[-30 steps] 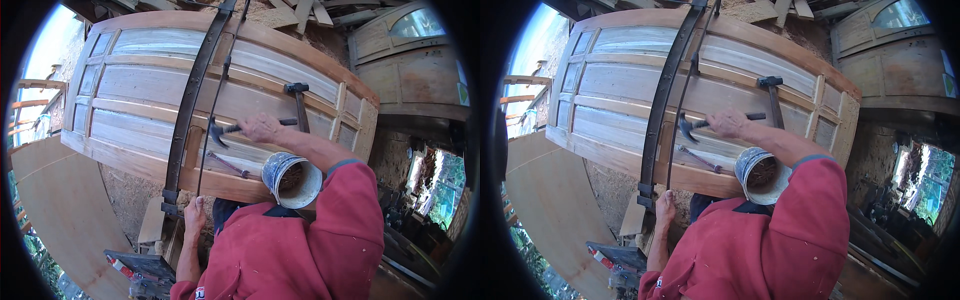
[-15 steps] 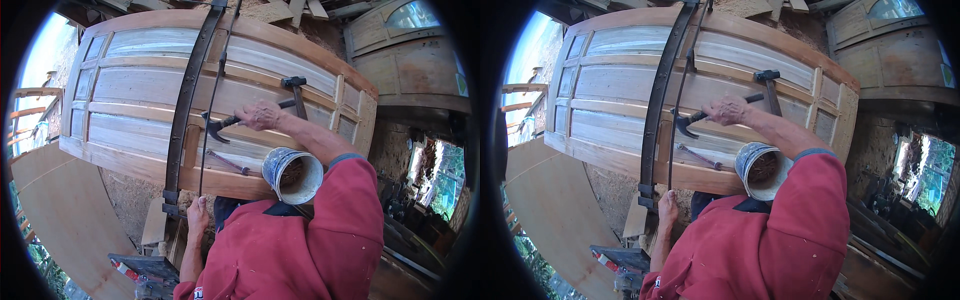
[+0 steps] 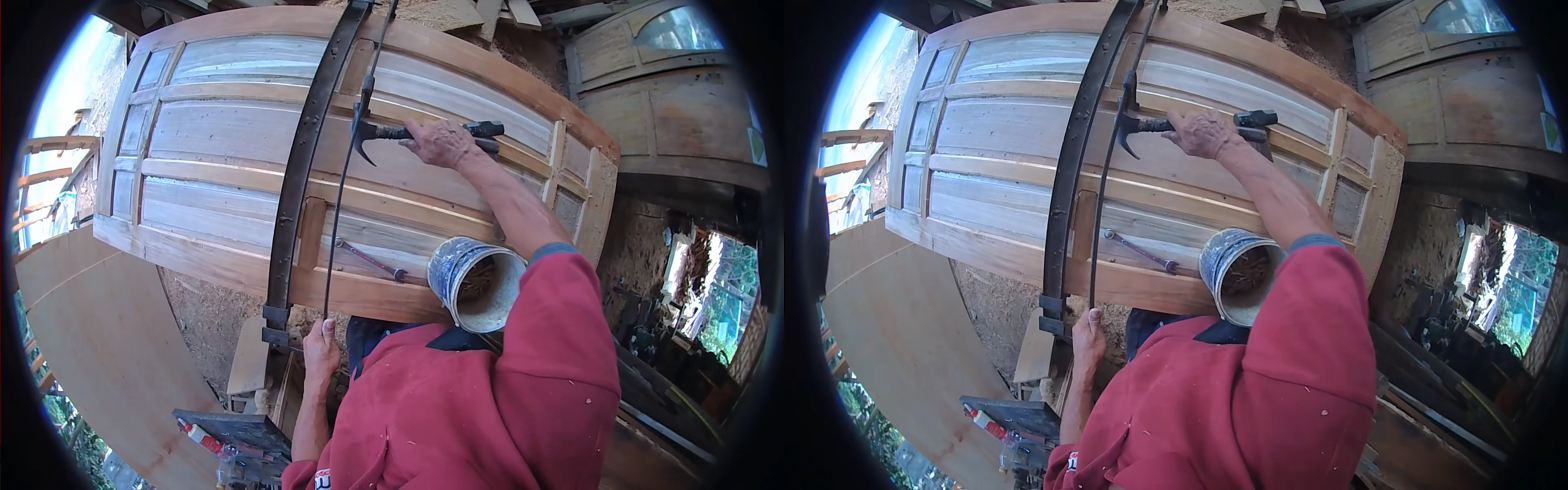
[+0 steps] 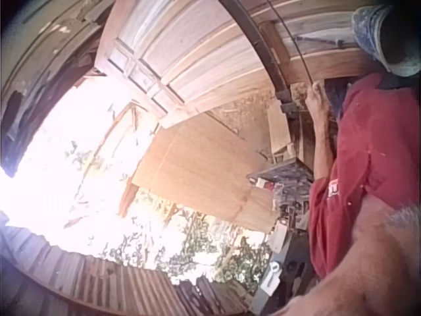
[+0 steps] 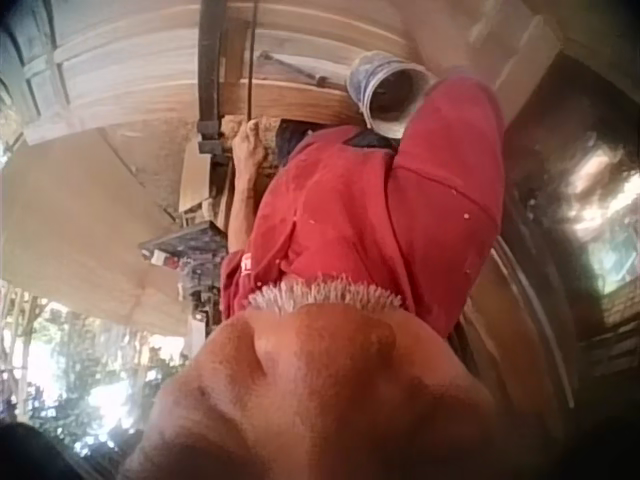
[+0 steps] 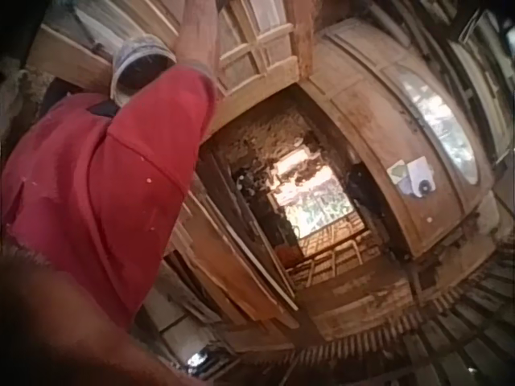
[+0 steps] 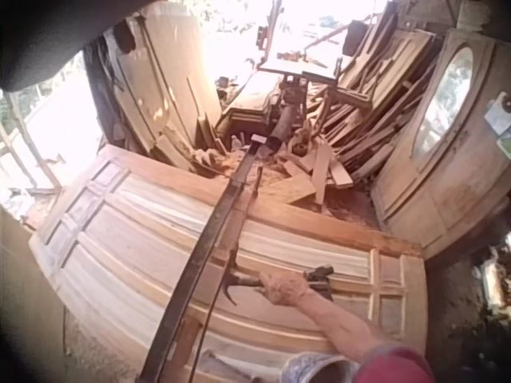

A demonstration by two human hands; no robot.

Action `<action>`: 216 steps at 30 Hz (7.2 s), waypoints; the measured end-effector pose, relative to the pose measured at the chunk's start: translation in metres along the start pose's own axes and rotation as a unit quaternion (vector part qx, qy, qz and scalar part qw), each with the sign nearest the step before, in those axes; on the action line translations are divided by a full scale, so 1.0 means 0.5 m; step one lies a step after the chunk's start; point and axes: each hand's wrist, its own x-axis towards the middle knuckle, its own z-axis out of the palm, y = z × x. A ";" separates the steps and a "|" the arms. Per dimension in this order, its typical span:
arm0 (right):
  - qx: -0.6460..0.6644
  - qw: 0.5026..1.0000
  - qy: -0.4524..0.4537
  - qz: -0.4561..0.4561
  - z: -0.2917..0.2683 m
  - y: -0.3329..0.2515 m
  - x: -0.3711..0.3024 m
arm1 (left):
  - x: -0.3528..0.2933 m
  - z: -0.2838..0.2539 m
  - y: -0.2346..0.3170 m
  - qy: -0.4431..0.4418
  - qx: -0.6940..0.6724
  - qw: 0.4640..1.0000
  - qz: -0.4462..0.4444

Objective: The person constructs a wooden door by clamping parts together, securing them with a drill, and hammering nails into the frame.

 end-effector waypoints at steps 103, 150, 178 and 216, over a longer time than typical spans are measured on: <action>0.002 0.999 0.033 -0.004 -0.015 -0.030 -0.008 | -0.012 -0.010 0.037 -0.004 0.003 1.000 -0.019; 0.024 0.998 -0.032 0.042 -0.017 -0.025 -0.014 | -0.018 -0.004 0.035 0.003 0.018 1.000 -0.018; -0.025 0.999 -0.035 0.015 -0.023 -0.056 -0.036 | -0.025 -0.014 0.045 -0.008 0.000 0.999 -0.035; -0.002 0.999 0.009 0.041 -0.021 0.011 0.023 | -0.030 -0.011 0.031 -0.011 0.010 1.000 -0.015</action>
